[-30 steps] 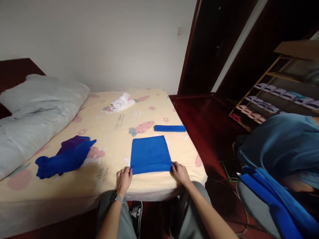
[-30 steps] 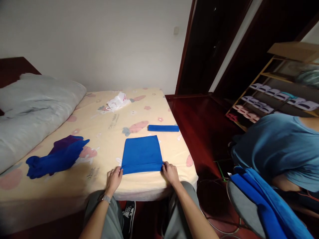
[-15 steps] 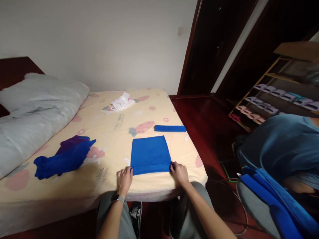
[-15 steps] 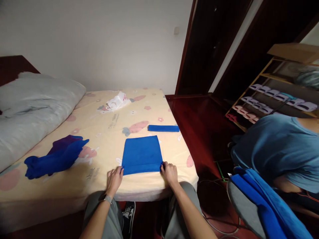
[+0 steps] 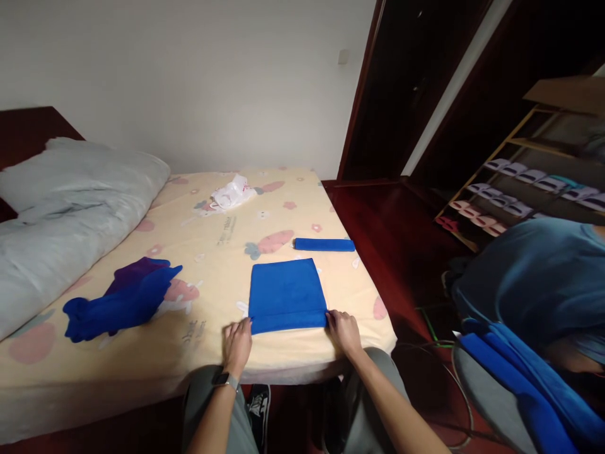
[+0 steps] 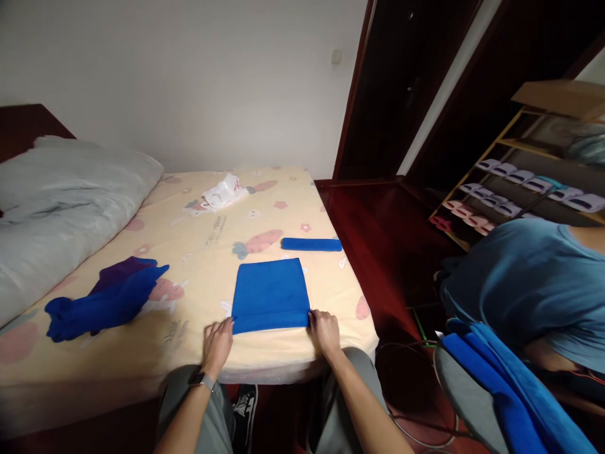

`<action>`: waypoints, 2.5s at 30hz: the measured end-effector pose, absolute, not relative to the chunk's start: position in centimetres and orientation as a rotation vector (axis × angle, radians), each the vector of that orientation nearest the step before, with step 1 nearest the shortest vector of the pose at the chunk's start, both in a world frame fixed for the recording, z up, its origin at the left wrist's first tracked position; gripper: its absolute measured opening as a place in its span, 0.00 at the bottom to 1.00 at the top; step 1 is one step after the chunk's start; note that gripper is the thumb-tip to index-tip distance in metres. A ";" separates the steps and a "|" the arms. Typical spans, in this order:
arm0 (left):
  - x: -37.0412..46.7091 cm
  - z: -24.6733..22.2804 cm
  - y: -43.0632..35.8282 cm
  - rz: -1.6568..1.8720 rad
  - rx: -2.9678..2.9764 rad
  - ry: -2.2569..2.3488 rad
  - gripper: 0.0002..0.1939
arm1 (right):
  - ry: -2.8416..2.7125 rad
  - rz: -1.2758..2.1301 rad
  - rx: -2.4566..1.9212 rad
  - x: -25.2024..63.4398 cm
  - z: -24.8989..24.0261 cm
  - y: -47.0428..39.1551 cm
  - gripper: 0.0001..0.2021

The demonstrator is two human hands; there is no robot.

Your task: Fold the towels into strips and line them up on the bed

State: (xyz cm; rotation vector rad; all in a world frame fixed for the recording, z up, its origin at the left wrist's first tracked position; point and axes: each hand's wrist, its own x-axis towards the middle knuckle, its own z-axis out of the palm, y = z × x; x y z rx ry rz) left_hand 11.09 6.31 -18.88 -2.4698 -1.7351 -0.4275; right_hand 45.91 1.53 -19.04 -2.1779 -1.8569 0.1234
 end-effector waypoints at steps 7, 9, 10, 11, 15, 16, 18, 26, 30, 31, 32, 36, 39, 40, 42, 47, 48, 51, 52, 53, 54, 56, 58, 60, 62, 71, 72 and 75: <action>11.1 -18.9 6.6 -0.481 -2.360 -1.769 0.18 | -1.887 0.030 -2.135 46.1 -19.8 1.5 0.15; 11.2 -18.6 6.5 -0.500 -2.301 -1.787 0.19 | -1.853 -0.001 -2.126 46.2 -19.9 1.6 0.15; 11.4 -18.4 6.4 -0.516 -2.287 -1.782 0.19 | -1.824 -0.027 -2.121 46.2 -19.8 1.6 0.15; 11.7 -18.2 6.2 -0.539 -2.294 -1.761 0.19 | -1.795 -0.059 -2.114 46.2 -19.6 1.6 0.15; 14.1 -17.5 4.9 -0.585 -2.540 -1.463 0.22 | -1.825 -0.112 -1.956 44.9 -18.5 1.2 0.17; 14.9 -17.5 4.5 -0.557 -2.617 -1.366 0.24 | -1.888 -0.090 -1.871 44.1 -18.2 1.0 0.18; 16.4 -17.7 3.8 -0.477 -2.727 -1.217 0.29 | -2.042 -0.035 -1.693 42.1 -18.2 0.6 0.20; 16.8 -19.7 3.9 -0.312 -2.893 -1.179 0.33 | -2.330 0.076 -1.497 37.7 -21.3 0.0 0.30; 15.9 -19.7 4.1 -0.333 -2.940 -1.226 0.33 | -2.299 0.100 -1.557 38.7 -21.6 -0.1 0.31; 15.6 -19.7 4.1 -0.340 -2.943 -1.239 0.33 | -2.291 0.094 -1.571 39.0 -21.5 -0.2 0.31; 15.4 -19.8 4.1 -0.344 -2.942 -1.254 0.33 | -2.288 0.086 -1.584 39.3 -21.5 -0.3 0.31; 14.2 -20.3 4.3 -0.343 -2.916 -1.316 0.34 | -2.283 0.060 -1.641 40.9 -21.6 -0.5 0.31; 13.1 -20.8 4.5 -0.359 -2.874 -1.372 0.35 | -2.266 0.049 -1.693 42.7 -22.0 -0.5 0.30; 12.7 -20.9 4.6 -0.362 -2.858 -1.394 0.35 | -2.266 0.045 -1.703 43.3 -22.1 -0.4 0.30; 12.1 -21.2 4.7 -0.360 -2.828 -1.432 0.35 | -2.280 0.043 -1.711 44.2 -22.2 -0.4 0.29; 10.9 -21.8 4.9 -0.384 -2.786 -1.509 0.35 | -2.287 0.068 -1.707 44.7 -22.3 -0.2 0.29; 10.7 -21.9 5.0 -0.403 -2.778 -1.528 0.34 | -2.283 0.079 -1.701 44.7 -22.2 -0.1 0.28; 10.2 -21.7 5.3 -0.475 -2.763 -1.580 0.31 | -2.274 0.117 -1.689 44.9 -22.1 0.0 0.27; 10.0 -21.5 5.4 -0.498 -2.764 -1.594 0.30 | -2.269 0.124 -1.695 45.1 -22.1 0.0 0.27; 9.9 -21.2 5.6 -0.519 -2.766 -1.607 0.29 | -2.263 0.128 -1.703 45.2 -22.0 0.0 0.27; 9.8 -21.0 5.8 -0.541 -2.767 -1.622 0.29 | -2.253 0.129 -1.712 45.4 -22.0 0.0 0.28; 9.7 -20.6 6.1 -0.581 -2.761 -1.652 0.29 | -2.227 0.118 -1.723 45.6 -21.8 0.0 0.31; 9.8 -20.3 6.3 -0.606 -2.745 -1.667 0.29 | -2.200 0.099 -1.723 45.6 -21.4 0.1 0.31; 9.9 -20.1 6.4 -0.609 -2.718 -1.680 0.30 | -2.169 0.087 -1.737 45.6 -21.0 0.2 0.29; 10.1 -20.0 6.5 -0.591 -2.693 -1.700 0.30 | -2.130 0.098 -1.776 45.6 -20.6 0.4 0.27; 9.8 -19.6 7.0 -0.786 -2.736 -1.807 0.20 | -1.975 0.250 -1.798 45.7 -19.9 1.3 0.26; 9.7 -19.5 7.1 -0.817 -2.729 -1.830 0.18 | -1.939 0.266 -1.797 45.8 -19.8 1.4 0.25; 9.7 -19.7 7.3 -0.873 -2.726 -1.833 0.16 | -1.856 0.328 -1.791 46.1 -19.9 1.6 0.22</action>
